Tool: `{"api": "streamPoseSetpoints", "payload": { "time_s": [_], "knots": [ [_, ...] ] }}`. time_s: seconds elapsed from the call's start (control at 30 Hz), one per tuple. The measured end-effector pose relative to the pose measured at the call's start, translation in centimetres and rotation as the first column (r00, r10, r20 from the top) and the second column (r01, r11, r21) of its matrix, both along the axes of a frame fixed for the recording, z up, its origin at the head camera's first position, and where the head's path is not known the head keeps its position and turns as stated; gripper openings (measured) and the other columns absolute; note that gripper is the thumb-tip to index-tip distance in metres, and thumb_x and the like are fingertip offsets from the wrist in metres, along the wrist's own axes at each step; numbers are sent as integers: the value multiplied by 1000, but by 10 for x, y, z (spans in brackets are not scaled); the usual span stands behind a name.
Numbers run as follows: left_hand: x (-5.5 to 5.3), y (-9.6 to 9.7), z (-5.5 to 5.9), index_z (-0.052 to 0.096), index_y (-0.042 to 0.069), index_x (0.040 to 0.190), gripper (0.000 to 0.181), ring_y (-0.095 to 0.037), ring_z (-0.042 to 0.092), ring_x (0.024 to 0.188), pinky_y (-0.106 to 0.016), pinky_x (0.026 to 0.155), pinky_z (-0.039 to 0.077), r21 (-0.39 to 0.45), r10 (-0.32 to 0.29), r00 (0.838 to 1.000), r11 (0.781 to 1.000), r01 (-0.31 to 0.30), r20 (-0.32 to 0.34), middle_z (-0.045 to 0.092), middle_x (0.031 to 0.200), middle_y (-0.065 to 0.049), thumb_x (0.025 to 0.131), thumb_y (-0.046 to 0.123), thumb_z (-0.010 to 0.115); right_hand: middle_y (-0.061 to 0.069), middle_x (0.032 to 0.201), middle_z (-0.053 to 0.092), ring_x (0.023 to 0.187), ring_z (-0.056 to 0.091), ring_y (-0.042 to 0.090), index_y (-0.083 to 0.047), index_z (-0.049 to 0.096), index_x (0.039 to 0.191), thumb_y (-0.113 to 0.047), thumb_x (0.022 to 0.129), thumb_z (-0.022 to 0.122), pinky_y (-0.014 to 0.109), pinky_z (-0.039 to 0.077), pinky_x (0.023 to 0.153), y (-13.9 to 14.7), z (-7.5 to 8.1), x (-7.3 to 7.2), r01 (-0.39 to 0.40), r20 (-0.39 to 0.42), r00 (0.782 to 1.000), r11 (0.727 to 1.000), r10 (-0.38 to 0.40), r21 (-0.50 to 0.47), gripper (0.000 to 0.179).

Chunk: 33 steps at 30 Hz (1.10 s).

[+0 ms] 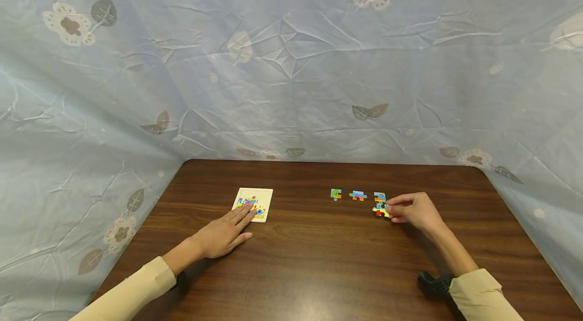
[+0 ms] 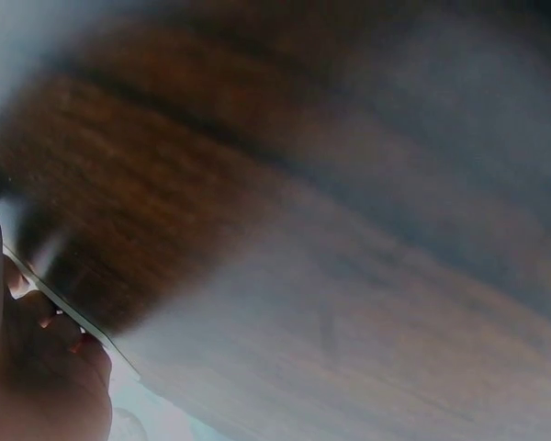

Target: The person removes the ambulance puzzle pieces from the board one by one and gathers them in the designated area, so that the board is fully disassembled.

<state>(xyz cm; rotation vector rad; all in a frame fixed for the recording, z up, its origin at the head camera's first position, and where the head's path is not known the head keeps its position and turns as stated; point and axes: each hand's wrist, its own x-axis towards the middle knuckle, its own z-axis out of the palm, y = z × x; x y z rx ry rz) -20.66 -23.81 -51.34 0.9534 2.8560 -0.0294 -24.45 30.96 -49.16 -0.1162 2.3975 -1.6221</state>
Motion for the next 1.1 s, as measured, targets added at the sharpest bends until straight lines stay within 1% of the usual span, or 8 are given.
{"api": "streamPoseSetpoints", "payload": {
  "time_s": [0.17, 0.37, 0.53, 0.63, 0.73, 0.87, 0.97, 1.1],
  "knots": [
    [1, 0, 1, 20, 9, 169, 70, -31, 18, 166, -47, 133, 28, 10, -9, 1000, 1000, 10, -13, 14, 178, -15, 114, 52, 29, 11, 106, 81, 85, 78, 16, 17, 65, 129, -10, 98, 75, 33, 68, 75, 3, -7, -1, -2, 27, 1000, 1000, 2, 1, 42],
    [1, -1, 1, 20, 8, 169, 70, -32, 18, 166, -47, 134, 27, 9, -12, 1000, 1000, 13, -16, 14, 177, -16, 115, 51, 28, 9, 102, 81, 82, 77, 14, 15, 67, 128, -12, 97, 76, 31, 67, 74, 3, -12, -5, 9, 38, 999, 1000, -10, 27, 42],
    [1, -2, -2, 20, 9, 169, 70, -32, 19, 165, -48, 133, 28, 11, -13, 1000, 1000, 13, -14, 14, 177, -16, 115, 51, 30, 14, 100, 80, 80, 77, 14, 15, 69, 125, -10, 99, 73, 31, 67, 72, 2, -13, -5, 6, 13, 1000, 995, -8, 103, 37],
    [0, -1, -3, 19, 9, 169, 70, -31, 18, 166, -48, 134, 27, 19, -11, 1000, 1000, 11, -5, 13, 178, -15, 114, 52, 29, 16, 99, 81, 80, 78, 16, 14, 71, 122, -7, 100, 71, 30, 67, 72, 1, -12, -5, 5, -15, 1000, 982, -2, 190, 31],
    [-1, 0, -3, 16, 11, 170, 71, -30, 15, 166, -47, 134, 25, 11, -7, 1000, 1000, 7, -1, 11, 178, -13, 114, 53, 27, 17, 99, 81, 78, 79, 18, 11, 75, 118, -9, 100, 70, 31, 66, 71, -1, -9, -5, 7, -55, 998, 959, 9, 283, 27],
    [-2, 0, -2, 17, 11, 170, 71, -29, 16, 166, -46, 134, 26, 6, -9, 1000, 1000, 9, -14, 12, 178, -13, 114, 54, 27, 17, 97, 82, 76, 79, 19, 7, 78, 115, -12, 99, 72, 34, 66, 72, -5, -6, -7, 10, -82, 996, 932, 22, 362, 25],
    [-2, -1, -3, 17, 11, 169, 71, -29, 16, 166, -47, 134, 27, 11, -12, 1000, 1000, 12, -15, 13, 178, -14, 114, 53, 28, 18, 96, 81, 76, 79, 20, 7, 78, 113, -9, 98, 73, 35, 66, 71, -7, -4, -6, 4, -83, 996, 924, 30, 382, 23],
    [-1, -2, -3, 16, 11, 170, 71, -29, 16, 166, -46, 134, 26, 11, -9, 1000, 1000, 10, -12, 12, 178, -14, 114, 54, 27, 20, 97, 81, 77, 79, 21, 7, 79, 110, -5, 96, 73, 32, 66, 68, -10, -4, -7, -4, -85, 996, 924, 39, 381, 19]
  ]
}}
